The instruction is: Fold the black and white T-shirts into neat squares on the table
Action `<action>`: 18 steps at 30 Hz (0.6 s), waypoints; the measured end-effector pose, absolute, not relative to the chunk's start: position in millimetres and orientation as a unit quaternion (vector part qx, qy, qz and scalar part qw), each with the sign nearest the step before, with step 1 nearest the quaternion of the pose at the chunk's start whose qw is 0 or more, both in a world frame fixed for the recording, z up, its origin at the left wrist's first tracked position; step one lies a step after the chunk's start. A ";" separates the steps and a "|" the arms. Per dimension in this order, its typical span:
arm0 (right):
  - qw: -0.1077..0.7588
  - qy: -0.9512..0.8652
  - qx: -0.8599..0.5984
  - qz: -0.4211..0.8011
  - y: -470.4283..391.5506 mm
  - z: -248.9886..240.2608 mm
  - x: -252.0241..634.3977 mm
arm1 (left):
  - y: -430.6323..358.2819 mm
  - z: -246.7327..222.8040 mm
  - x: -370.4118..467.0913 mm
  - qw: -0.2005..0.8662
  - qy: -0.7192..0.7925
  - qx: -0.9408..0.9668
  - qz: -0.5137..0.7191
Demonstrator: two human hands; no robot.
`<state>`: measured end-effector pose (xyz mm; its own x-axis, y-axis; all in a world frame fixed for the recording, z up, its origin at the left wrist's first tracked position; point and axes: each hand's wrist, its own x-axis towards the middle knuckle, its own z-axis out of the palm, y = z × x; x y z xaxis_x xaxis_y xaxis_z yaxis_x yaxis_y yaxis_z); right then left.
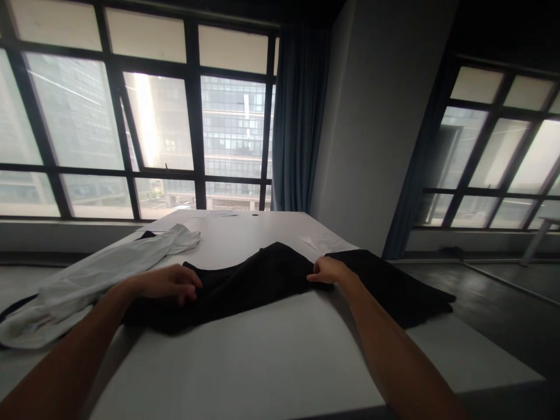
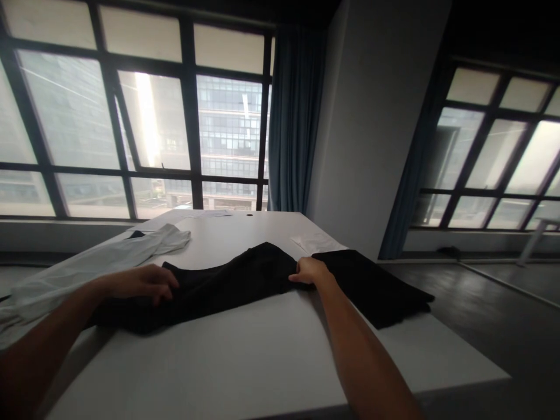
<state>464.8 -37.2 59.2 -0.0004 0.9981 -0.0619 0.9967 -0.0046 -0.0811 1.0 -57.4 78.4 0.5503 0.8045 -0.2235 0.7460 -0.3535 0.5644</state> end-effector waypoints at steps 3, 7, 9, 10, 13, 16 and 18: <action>0.100 -0.699 -0.708 -0.036 -33.1 51.5 458.3 | -45.9 64.8 7.8 0.196 0.515 0.824 0.129; 0.116 -0.755 -0.645 -0.021 -23.8 33.2 448.2 | -30.9 39.4 14.7 0.017 0.576 0.814 0.064; 0.080 -0.763 -0.640 0.038 -21.8 32.2 449.3 | -31.1 34.6 13.8 0.033 0.596 0.802 0.007; 0.064 -0.761 -0.643 0.065 -22.0 34.6 451.1 | -33.2 35.5 12.6 0.056 0.598 0.799 -0.012; 0.032 -0.751 -0.649 0.118 -25.0 45.2 457.0 | -43.0 47.0 8.8 0.142 0.585 0.797 -0.039; 0.058 -0.754 -0.649 0.084 -25.4 45.4 457.0 | -49.8 59.3 7.5 0.242 0.555 0.795 -0.045; 0.098 -0.761 -0.640 0.039 -22.5 38.0 453.7 | -49.9 62.0 7.2 0.286 0.535 0.794 -0.040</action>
<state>453.7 -22.5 38.0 -0.1620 0.9817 0.0999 0.9665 0.1782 -0.1844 7.2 -49.9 62.0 0.4240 0.8267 -0.3698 0.8725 -0.2634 0.4115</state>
